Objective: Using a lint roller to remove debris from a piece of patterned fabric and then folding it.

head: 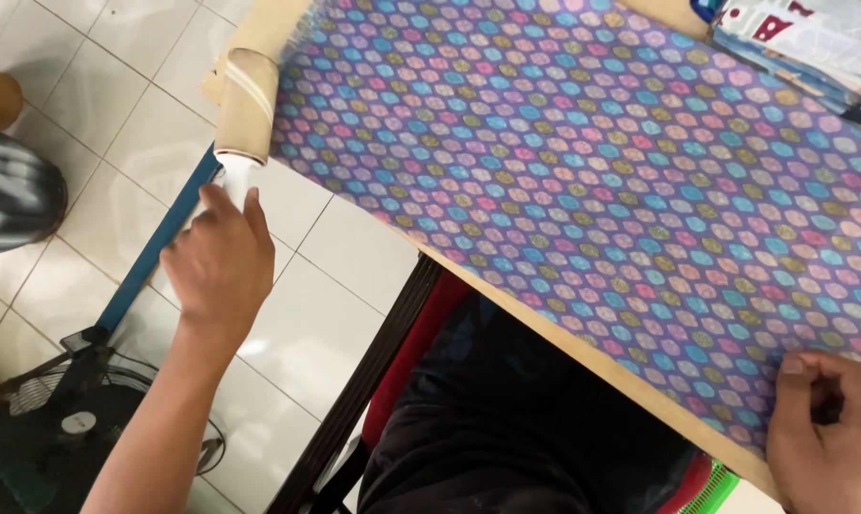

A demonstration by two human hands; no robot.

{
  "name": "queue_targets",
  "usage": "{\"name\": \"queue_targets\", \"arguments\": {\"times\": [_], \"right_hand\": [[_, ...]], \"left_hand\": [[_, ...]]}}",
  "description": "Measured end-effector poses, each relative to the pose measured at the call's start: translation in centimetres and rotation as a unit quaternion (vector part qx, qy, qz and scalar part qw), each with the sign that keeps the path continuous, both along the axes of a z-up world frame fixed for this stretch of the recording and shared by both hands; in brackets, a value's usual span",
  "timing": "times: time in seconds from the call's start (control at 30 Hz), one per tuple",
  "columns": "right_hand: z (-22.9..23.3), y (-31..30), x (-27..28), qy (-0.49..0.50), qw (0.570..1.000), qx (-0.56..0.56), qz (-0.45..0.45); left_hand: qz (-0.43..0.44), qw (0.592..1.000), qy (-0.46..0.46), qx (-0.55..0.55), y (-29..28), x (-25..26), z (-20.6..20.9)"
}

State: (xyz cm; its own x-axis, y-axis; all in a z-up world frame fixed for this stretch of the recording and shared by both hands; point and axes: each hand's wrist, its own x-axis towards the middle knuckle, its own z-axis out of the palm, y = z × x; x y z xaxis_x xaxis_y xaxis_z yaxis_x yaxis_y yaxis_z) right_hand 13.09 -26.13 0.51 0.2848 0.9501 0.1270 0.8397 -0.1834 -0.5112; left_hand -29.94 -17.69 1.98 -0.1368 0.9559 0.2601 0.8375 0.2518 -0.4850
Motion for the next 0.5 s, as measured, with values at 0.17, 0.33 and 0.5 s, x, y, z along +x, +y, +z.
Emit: {"name": "queue_targets", "arguments": {"times": [0.17,0.33,0.5], "right_hand": [[-0.9,-0.3,0.1,0.013,1.000,-0.002,-0.029],[-0.1,0.0,0.1,-0.056,0.998,-0.004,0.002],[0.0,0.1,-0.3,-0.033,0.999,0.008,-0.005]], "left_hand": [[-0.104,0.993,-0.055,0.008,-1.4,2.7,-0.4],[0.019,0.999,-0.015,-0.036,0.4,-0.4,-2.2],[0.045,0.999,-0.026,0.005,1.1,-0.7,1.0]]}}
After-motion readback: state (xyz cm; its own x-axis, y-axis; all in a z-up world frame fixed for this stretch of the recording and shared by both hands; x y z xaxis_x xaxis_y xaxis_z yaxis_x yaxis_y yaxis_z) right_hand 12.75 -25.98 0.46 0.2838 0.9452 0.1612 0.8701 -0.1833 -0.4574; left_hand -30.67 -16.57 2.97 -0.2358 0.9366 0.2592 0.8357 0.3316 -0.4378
